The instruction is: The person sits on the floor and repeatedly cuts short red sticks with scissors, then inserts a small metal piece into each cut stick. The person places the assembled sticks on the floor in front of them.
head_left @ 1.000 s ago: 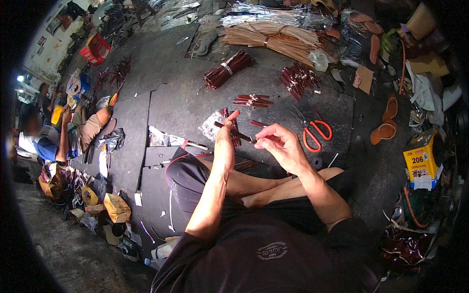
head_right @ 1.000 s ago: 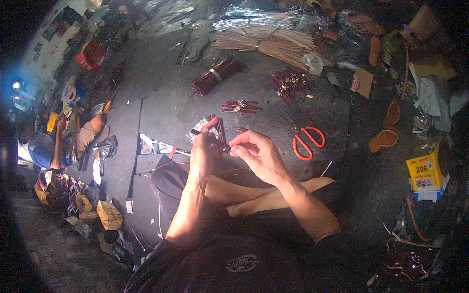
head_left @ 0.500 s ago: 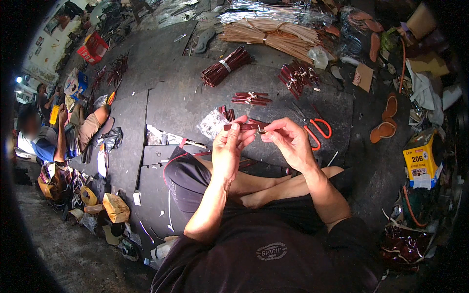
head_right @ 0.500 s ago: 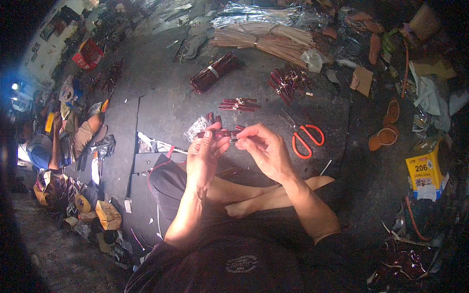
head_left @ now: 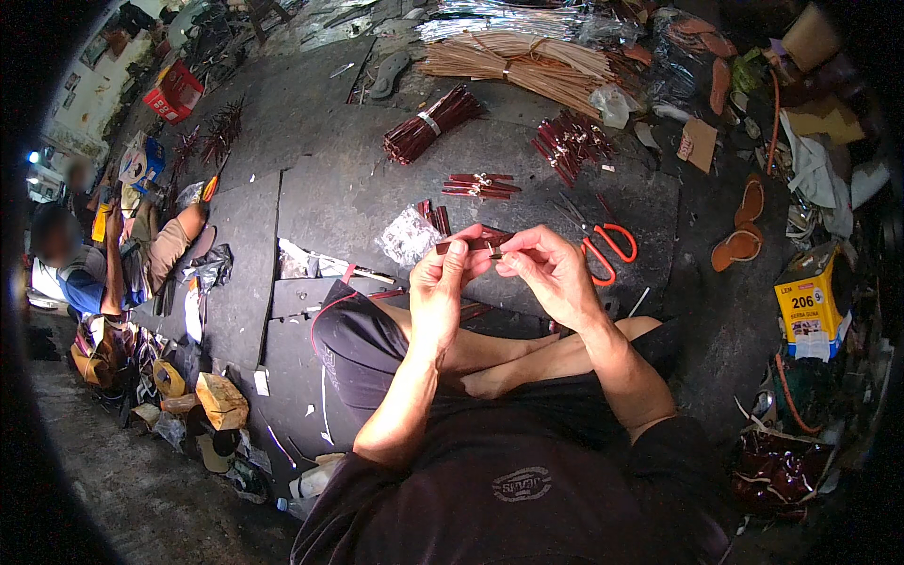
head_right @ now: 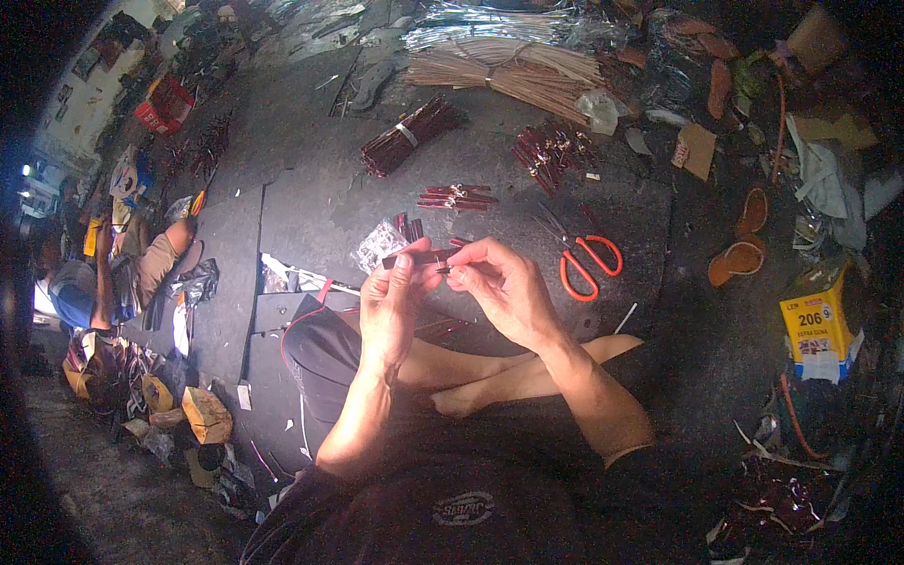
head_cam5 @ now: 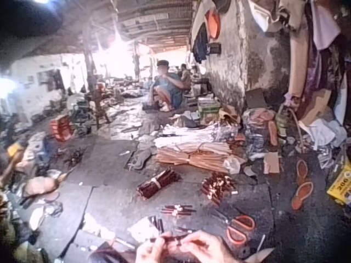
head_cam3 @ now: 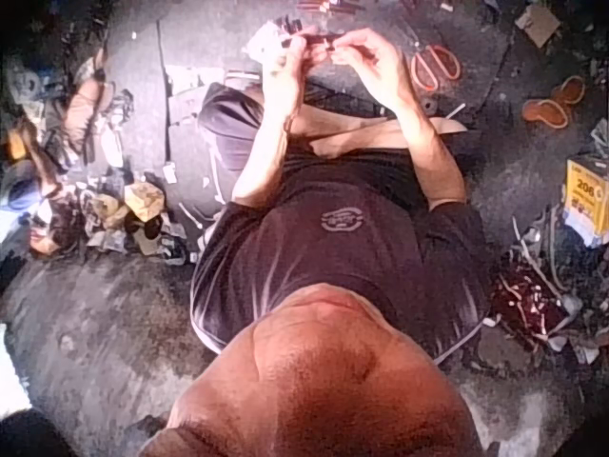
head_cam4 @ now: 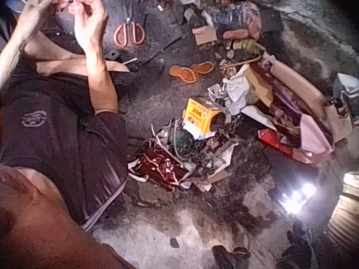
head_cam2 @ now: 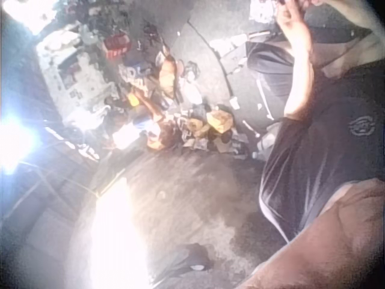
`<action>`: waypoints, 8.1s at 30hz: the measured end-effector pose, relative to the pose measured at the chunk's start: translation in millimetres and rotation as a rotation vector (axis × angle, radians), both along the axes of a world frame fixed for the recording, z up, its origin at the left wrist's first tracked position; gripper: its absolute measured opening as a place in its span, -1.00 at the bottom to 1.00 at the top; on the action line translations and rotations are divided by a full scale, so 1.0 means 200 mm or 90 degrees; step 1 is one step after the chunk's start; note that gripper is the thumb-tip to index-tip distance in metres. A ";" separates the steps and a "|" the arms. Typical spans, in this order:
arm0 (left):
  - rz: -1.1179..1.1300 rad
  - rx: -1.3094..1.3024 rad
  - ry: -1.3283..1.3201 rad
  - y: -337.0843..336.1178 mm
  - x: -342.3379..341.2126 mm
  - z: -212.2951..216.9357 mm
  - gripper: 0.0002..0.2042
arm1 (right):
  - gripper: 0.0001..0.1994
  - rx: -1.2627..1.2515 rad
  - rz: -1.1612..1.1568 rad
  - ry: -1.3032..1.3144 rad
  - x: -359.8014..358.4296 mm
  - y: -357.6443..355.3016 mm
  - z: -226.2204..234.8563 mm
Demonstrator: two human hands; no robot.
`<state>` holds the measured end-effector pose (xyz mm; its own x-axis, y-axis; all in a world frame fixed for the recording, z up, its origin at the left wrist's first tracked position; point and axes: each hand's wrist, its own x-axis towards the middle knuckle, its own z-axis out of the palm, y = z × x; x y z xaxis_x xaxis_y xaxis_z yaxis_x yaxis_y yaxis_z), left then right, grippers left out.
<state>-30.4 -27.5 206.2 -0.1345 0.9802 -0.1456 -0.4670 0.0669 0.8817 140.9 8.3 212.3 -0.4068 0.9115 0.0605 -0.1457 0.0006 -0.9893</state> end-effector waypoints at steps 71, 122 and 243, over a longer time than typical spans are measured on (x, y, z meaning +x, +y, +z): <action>-0.055 0.077 0.151 -0.04 -0.02 0.12 -0.66 | -0.65 0.531 -0.281 -0.372 -0.02 -0.03 0.17; 0.069 0.071 0.181 -0.08 0.12 0.15 -0.67 | -0.79 0.049 -0.205 0.060 -0.10 -0.13 0.05; 0.002 -0.123 -0.625 0.04 -0.07 -0.18 -0.77 | -0.82 -0.504 -0.003 0.505 0.02 0.08 -0.25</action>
